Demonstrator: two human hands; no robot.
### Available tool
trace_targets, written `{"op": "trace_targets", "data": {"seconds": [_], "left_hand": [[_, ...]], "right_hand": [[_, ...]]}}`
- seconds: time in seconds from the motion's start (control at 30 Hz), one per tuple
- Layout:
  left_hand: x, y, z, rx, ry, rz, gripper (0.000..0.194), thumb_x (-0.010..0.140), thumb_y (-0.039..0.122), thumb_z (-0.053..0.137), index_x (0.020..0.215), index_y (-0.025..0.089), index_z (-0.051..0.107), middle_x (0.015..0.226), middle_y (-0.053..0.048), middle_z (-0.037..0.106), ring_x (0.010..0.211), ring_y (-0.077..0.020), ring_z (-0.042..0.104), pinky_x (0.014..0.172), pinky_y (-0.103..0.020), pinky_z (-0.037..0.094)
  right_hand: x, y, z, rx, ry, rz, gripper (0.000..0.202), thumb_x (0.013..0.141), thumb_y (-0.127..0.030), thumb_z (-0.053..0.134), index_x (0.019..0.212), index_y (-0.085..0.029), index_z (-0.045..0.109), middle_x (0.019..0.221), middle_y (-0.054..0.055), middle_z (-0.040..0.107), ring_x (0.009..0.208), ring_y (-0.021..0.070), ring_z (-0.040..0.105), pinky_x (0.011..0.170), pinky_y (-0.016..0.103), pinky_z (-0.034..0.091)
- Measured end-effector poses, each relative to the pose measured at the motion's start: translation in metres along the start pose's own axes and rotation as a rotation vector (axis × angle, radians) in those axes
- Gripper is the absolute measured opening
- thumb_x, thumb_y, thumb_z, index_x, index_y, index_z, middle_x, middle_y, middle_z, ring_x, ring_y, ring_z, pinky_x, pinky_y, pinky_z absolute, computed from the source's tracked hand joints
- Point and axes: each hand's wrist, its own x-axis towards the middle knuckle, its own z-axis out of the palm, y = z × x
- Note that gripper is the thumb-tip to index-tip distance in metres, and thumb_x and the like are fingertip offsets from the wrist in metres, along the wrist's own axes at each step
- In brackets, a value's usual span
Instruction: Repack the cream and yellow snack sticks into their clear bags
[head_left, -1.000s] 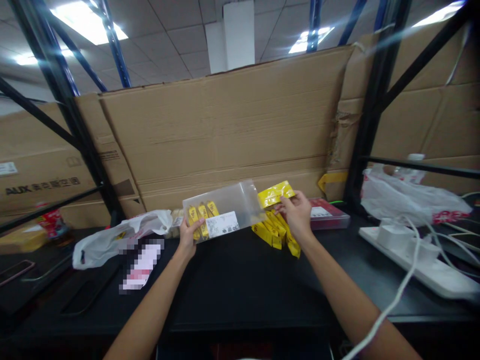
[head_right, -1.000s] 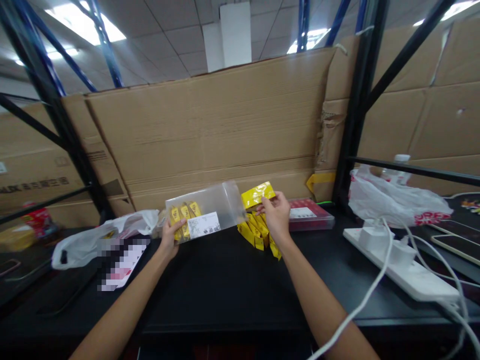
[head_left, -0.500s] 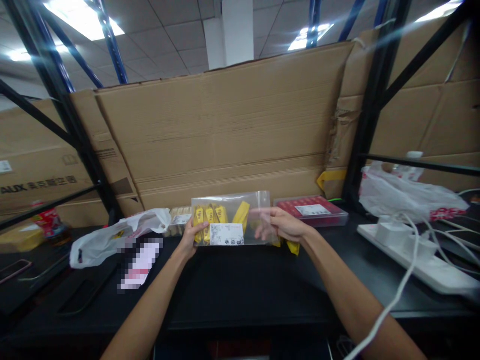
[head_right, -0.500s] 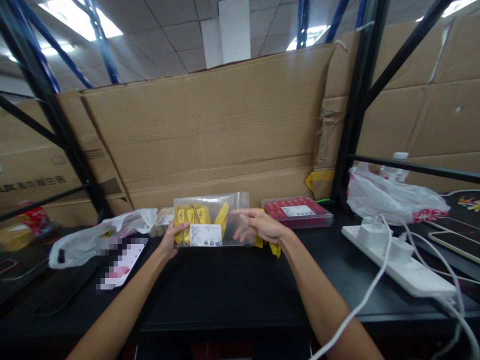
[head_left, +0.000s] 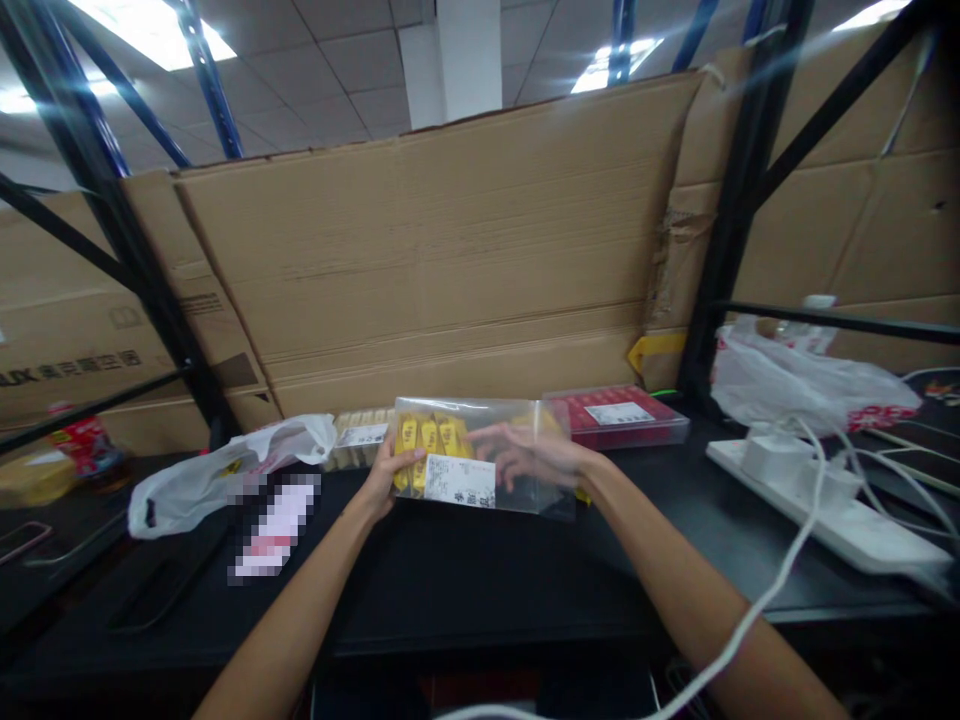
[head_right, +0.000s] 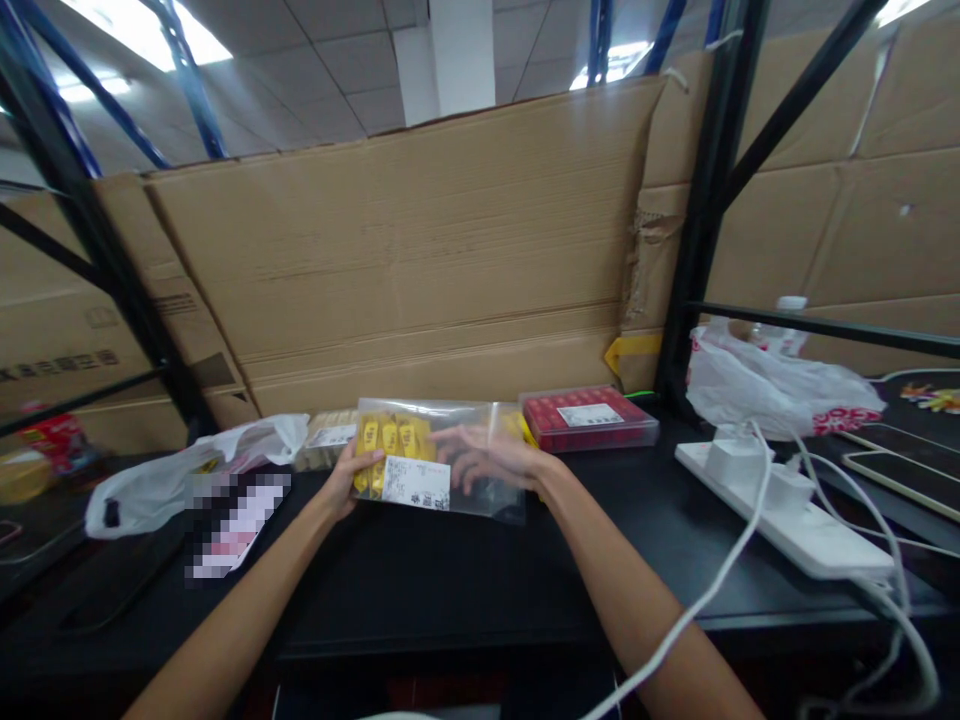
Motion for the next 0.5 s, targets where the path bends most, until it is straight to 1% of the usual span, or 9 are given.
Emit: {"op": "trace_targets", "data": {"seconds": [0.03,0.07,0.17,0.2,0.27,0.3,0.37,0.43,0.5], "left_hand": [[0.001,0.000,-0.001,-0.012,0.024,0.018,0.081,0.063,0.021,0.093,0.137,0.015,0.059,0.104,-0.015,0.080,0.081,-0.0319,0.079,0.065,-0.036,0.064],[0.003,0.001,-0.002,-0.026,0.052,0.037,0.080,0.063,0.021,0.092,0.136,0.015,0.060,0.102,-0.014,0.080,0.081,-0.0312,0.079,0.065,-0.036,0.064],[0.009,0.000,-0.007,-0.074,0.146,0.102,0.076,0.064,0.021,0.091,0.133,0.017,0.060,0.101,-0.011,0.081,0.082,-0.0290,0.079,0.069,-0.036,0.065],[0.012,0.000,-0.008,-0.089,0.179,0.124,0.074,0.064,0.021,0.090,0.132,0.017,0.060,0.101,-0.010,0.081,0.083,-0.0284,0.079,0.071,-0.036,0.065],[0.016,0.000,-0.012,-0.120,0.240,0.165,0.070,0.066,0.021,0.089,0.130,0.018,0.061,0.102,-0.009,0.080,0.085,-0.0275,0.080,0.074,-0.036,0.066],[0.018,0.000,-0.014,-0.134,0.266,0.183,0.067,0.067,0.022,0.088,0.128,0.017,0.061,0.103,-0.009,0.080,0.086,-0.0273,0.080,0.076,-0.037,0.066],[0.021,0.000,-0.017,-0.159,0.305,0.209,0.064,0.068,0.022,0.087,0.126,0.017,0.061,0.104,-0.010,0.080,0.088,-0.0272,0.079,0.078,-0.037,0.066],[0.022,0.001,-0.020,-0.178,0.329,0.221,0.063,0.069,0.023,0.087,0.126,0.016,0.060,0.104,-0.011,0.080,0.089,-0.0275,0.079,0.079,-0.038,0.065],[0.023,0.001,-0.022,-0.190,0.342,0.221,0.064,0.070,0.024,0.087,0.127,0.015,0.059,0.104,-0.012,0.080,0.089,-0.0276,0.079,0.079,-0.038,0.065]], "right_hand": [[0.001,0.001,-0.002,-0.092,0.099,-0.035,0.052,0.101,-0.058,0.052,0.136,-0.023,0.067,0.115,0.013,0.073,0.081,0.0208,0.071,0.067,0.035,0.059],[0.002,0.002,-0.006,-0.199,0.234,-0.076,0.051,0.100,-0.056,0.053,0.132,-0.021,0.069,0.113,0.014,0.075,0.076,0.0210,0.071,0.063,0.035,0.058],[0.005,0.005,-0.023,-0.473,0.680,-0.173,0.046,0.099,-0.047,0.047,0.121,-0.015,0.071,0.101,0.014,0.076,0.067,0.0202,0.067,0.058,0.033,0.053],[0.005,0.006,-0.030,-0.527,0.782,-0.180,0.044,0.098,-0.043,0.045,0.118,-0.015,0.071,0.097,0.014,0.075,0.068,0.0208,0.066,0.060,0.033,0.052],[0.004,0.009,-0.041,-0.662,0.921,-0.173,0.037,0.096,-0.036,0.045,0.109,-0.015,0.072,0.091,0.013,0.073,0.078,0.0244,0.066,0.070,0.037,0.052],[0.003,0.010,-0.044,-0.743,0.959,-0.167,0.032,0.094,-0.034,0.048,0.103,-0.016,0.074,0.090,0.013,0.072,0.084,0.0267,0.065,0.077,0.040,0.051],[0.003,0.015,-0.044,-0.903,0.959,-0.156,0.023,0.089,-0.032,0.058,0.094,-0.017,0.075,0.094,0.013,0.071,0.099,0.0311,0.063,0.092,0.045,0.047],[0.005,0.021,-0.038,-1.040,0.887,-0.148,0.017,0.084,-0.031,0.068,0.091,-0.019,0.077,0.103,0.015,0.071,0.111,0.0341,0.058,0.101,0.046,0.042],[0.010,0.029,-0.028,-1.144,0.796,-0.145,0.017,0.078,-0.029,0.076,0.092,-0.020,0.079,0.113,0.016,0.071,0.118,0.0357,0.055,0.106,0.047,0.039]]}}
